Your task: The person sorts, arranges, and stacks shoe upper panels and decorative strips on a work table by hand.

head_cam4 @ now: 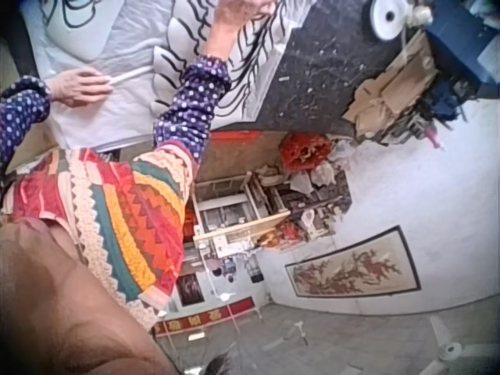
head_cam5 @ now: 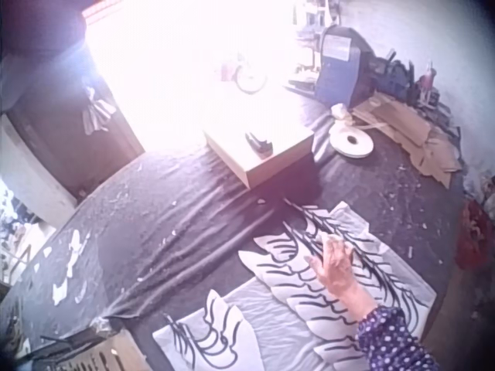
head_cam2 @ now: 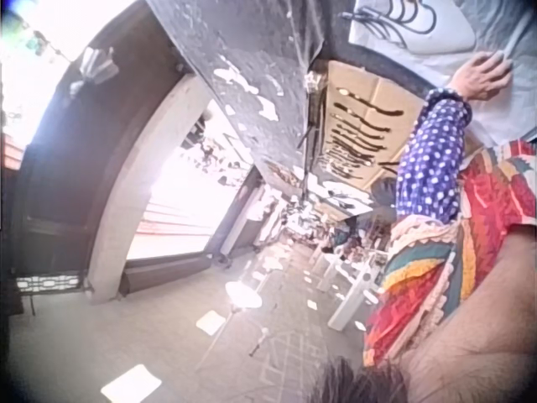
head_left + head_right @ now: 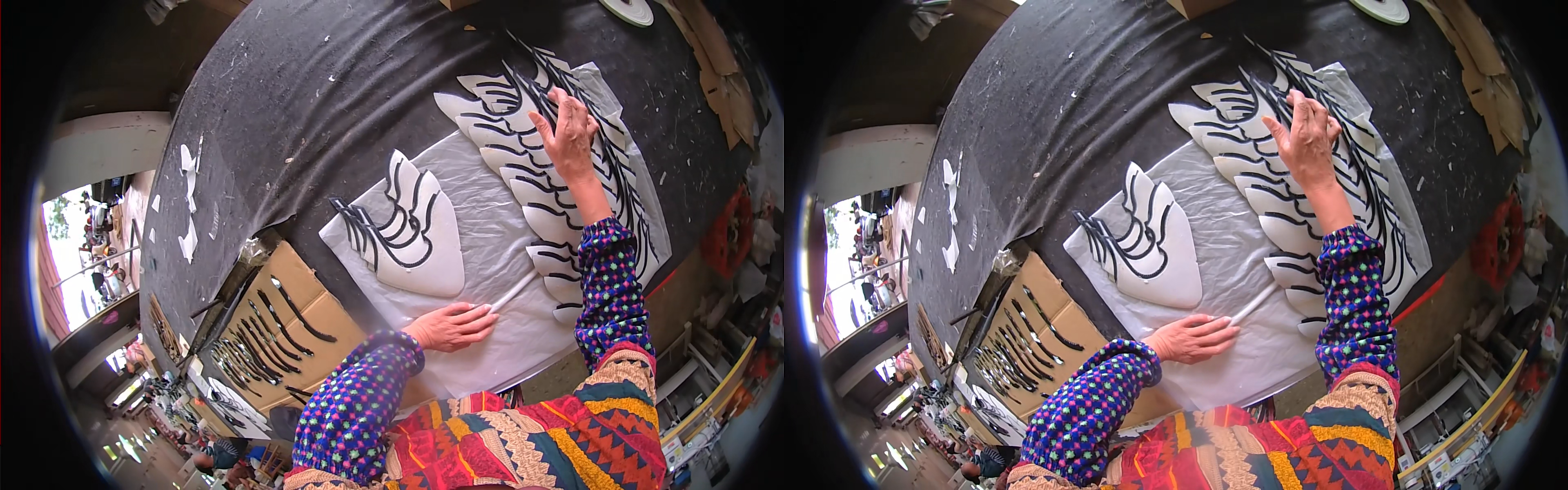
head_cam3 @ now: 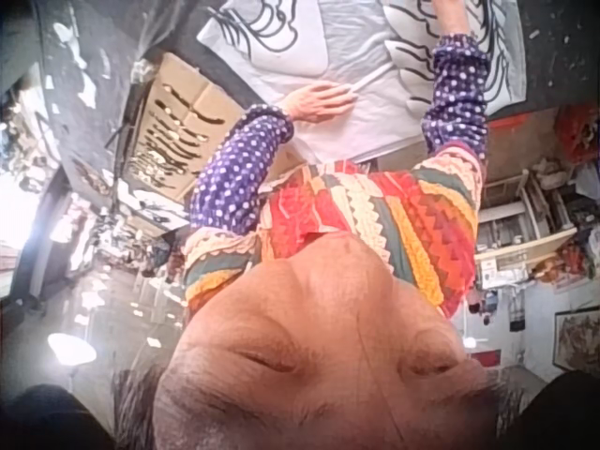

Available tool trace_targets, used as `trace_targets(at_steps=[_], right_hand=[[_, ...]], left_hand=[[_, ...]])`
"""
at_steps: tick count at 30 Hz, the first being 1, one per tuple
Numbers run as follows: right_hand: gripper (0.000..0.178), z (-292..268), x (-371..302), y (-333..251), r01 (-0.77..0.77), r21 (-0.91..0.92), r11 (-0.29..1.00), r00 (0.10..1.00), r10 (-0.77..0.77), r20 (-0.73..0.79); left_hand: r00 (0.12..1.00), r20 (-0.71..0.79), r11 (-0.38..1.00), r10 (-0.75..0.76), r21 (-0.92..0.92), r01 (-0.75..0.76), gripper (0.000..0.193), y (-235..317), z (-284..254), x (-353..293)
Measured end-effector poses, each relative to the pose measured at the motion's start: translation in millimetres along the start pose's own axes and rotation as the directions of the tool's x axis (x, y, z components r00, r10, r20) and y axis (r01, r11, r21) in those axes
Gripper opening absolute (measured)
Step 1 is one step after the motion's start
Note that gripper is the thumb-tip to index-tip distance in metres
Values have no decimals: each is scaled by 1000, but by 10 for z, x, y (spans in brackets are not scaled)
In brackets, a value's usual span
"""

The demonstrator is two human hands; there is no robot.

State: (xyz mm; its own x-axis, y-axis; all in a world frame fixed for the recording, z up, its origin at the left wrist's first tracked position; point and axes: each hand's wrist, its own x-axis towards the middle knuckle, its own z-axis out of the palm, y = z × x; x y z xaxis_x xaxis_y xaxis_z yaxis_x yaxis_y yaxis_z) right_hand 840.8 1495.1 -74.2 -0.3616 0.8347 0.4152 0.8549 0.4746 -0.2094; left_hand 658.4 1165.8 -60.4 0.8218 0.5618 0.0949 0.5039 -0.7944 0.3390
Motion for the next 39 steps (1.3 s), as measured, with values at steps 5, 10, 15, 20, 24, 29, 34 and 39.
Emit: trace_targets(at_steps=[5,10,15,20,24,29,34,39], right_hand=[[55,-2,-16,9,-6,22,1000,1000,7,-21],[52,-15,-42,-19,22,3,1000,999,-22,-26],[51,-30,-53,-18,26,21,999,1000,-26,-2],[51,-87,-80,-95,65,20,998,998,-65,-15],[53,-108,-75,-113,94,0,996,995,-94,-25],[49,-48,-11,-53,49,30,998,999,-49,0],[49,61,181,-7,19,36,999,999,-18,-33],[48,132,162,-23,4,95,995,999,-7,31]], left_hand=[[1000,-9,1000,-3,-22,3,42,-6,1,8],[1000,15,1000,8,19,-9,45,-9,8,0],[1000,15,1000,7,25,-7,46,-2,13,-7],[1000,25,999,13,32,-14,47,-10,1,-3],[1000,27,1000,10,24,-11,47,-4,-8,1],[1000,23,1000,17,22,-18,47,-3,4,-5],[1000,15,999,17,31,-18,47,0,28,9],[1000,11,999,6,44,-6,47,5,11,3]])
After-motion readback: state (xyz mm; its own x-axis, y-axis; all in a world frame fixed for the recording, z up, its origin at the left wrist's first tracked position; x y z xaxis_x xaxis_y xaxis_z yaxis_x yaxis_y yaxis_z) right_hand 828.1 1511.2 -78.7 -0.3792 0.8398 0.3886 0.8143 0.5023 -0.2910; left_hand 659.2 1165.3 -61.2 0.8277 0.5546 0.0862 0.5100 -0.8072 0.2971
